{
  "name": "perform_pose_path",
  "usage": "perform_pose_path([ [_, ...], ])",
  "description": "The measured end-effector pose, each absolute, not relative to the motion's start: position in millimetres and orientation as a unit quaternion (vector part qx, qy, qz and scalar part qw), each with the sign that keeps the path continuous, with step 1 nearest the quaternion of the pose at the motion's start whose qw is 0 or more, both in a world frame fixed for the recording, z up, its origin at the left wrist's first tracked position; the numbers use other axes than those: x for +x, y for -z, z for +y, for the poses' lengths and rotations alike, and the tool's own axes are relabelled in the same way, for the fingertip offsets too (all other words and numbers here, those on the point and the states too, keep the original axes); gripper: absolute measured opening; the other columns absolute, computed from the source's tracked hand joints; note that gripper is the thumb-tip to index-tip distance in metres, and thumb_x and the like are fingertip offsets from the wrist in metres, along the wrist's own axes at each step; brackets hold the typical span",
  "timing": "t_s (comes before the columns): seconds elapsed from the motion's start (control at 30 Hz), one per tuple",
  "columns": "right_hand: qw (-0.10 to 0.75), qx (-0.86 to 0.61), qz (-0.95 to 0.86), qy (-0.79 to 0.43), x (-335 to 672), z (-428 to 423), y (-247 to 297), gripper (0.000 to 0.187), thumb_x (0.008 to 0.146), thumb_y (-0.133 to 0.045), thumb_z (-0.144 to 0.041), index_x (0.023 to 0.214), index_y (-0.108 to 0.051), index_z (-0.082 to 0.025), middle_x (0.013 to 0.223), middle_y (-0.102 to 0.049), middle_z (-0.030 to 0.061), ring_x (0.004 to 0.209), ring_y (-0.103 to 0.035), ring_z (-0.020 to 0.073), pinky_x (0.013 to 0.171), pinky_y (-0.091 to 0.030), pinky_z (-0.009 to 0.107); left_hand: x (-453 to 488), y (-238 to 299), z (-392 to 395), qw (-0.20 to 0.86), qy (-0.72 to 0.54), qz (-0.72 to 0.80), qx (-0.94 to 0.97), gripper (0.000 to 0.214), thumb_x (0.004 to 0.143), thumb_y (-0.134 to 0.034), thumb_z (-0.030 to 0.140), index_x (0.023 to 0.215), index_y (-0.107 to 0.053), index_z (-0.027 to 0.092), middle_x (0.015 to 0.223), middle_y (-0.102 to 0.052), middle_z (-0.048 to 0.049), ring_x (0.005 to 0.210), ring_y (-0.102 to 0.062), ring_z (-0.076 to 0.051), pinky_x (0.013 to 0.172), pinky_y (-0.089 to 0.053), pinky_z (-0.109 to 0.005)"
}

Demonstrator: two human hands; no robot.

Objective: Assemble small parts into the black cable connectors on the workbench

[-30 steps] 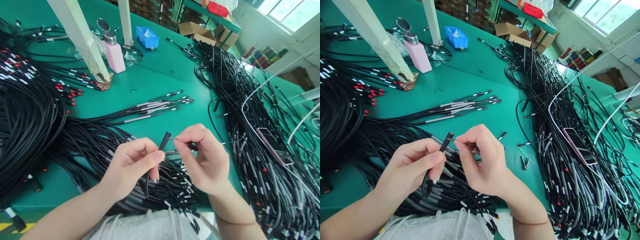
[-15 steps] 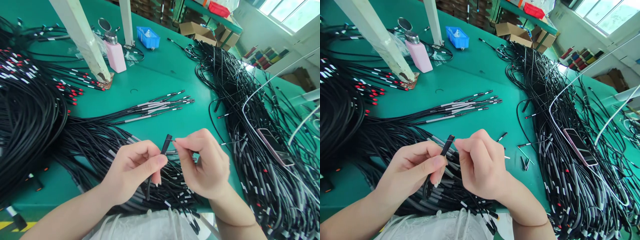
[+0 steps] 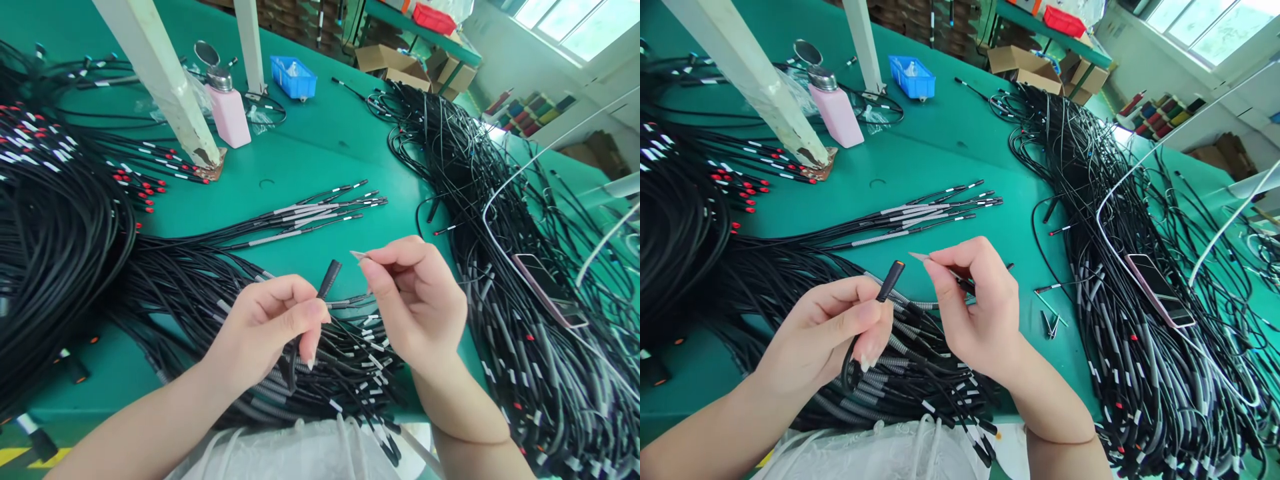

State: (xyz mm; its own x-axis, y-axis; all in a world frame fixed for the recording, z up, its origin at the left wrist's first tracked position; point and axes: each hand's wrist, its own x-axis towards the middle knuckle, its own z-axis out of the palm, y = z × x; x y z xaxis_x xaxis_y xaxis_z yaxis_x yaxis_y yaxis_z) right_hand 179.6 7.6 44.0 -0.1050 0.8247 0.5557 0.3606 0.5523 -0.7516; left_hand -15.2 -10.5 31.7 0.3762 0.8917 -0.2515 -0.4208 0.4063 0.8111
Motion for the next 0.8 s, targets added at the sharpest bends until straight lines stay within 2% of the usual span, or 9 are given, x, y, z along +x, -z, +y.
perform_pose_path([
  [0.17, 0.495, -0.414, -0.725, -0.240, 177, -1, -49, 0.022, 0.098, -0.067, -0.006, 0.109, -0.065, -0.026, 0.095, -0.072, 0.0024, 0.080, -0.070, 0.0175, 0.063, -0.060, 0.032, -15, -33, -12, 0.757, -0.433, 0.361, 0.331, 0.038, 0.089, -0.086, 0.037, 0.061, -0.067, 0.020, 0.048, -0.068, 0.0019, 0.043, -0.055, -0.011, 0.049, -0.039, -0.026],
  [0.33, 0.482, -0.410, -0.741, -0.225, 176, -3, -54, 0.022, 0.096, -0.066, -0.004, 0.105, -0.066, -0.024, 0.089, -0.071, 0.0013, 0.074, -0.066, 0.0158, 0.057, -0.056, 0.029, -13, -35, -10, 0.748, -0.431, 0.381, 0.331, 0.040, 0.085, -0.089, 0.038, 0.059, -0.063, 0.021, 0.046, -0.065, 0.0032, 0.042, -0.054, -0.012, 0.047, -0.039, -0.026],
  [0.47, 0.456, -0.394, -0.780, -0.170, 175, -4, -55, 0.024, 0.093, -0.066, -0.001, 0.102, -0.066, -0.023, 0.083, -0.069, 0.0006, 0.070, -0.065, 0.0158, 0.055, -0.054, 0.029, -13, -35, -11, 0.737, -0.432, 0.392, 0.341, 0.034, 0.087, -0.085, 0.032, 0.062, -0.065, 0.022, 0.046, -0.067, 0.0031, 0.044, -0.054, -0.012, 0.049, -0.039, -0.026],
  [0.57, 0.474, -0.411, -0.766, -0.138, 174, -1, -53, 0.023, 0.094, -0.067, -0.001, 0.100, -0.067, -0.023, 0.084, -0.070, 0.0009, 0.071, -0.064, 0.0150, 0.057, -0.054, 0.028, -13, -35, -13, 0.726, -0.435, 0.403, 0.348, 0.031, 0.088, -0.082, 0.028, 0.063, -0.066, 0.022, 0.048, -0.069, 0.0031, 0.046, -0.054, -0.011, 0.051, -0.038, -0.026],
  [0.67, 0.501, -0.425, -0.704, -0.271, 176, 5, -52, 0.017, 0.098, -0.070, -0.008, 0.104, -0.068, -0.024, 0.092, -0.076, 0.0006, 0.074, -0.070, 0.0136, 0.057, -0.057, 0.026, -13, -33, -15, 0.735, -0.419, 0.401, 0.353, 0.029, 0.088, -0.084, 0.028, 0.066, -0.066, 0.021, 0.050, -0.070, 0.0032, 0.047, -0.054, -0.011, 0.052, -0.036, -0.025],
  [0.8, 0.469, -0.381, -0.656, -0.452, 180, 12, -52, 0.009, 0.097, -0.079, -0.023, 0.102, -0.071, -0.024, 0.091, -0.078, -0.0003, 0.077, -0.077, 0.0143, 0.063, -0.063, 0.024, -12, -26, -13, 0.776, -0.372, 0.369, 0.351, 0.033, 0.087, -0.088, 0.034, 0.069, -0.064, 0.020, 0.054, -0.072, 0.0021, 0.049, -0.059, -0.012, 0.053, -0.039, -0.024],
])
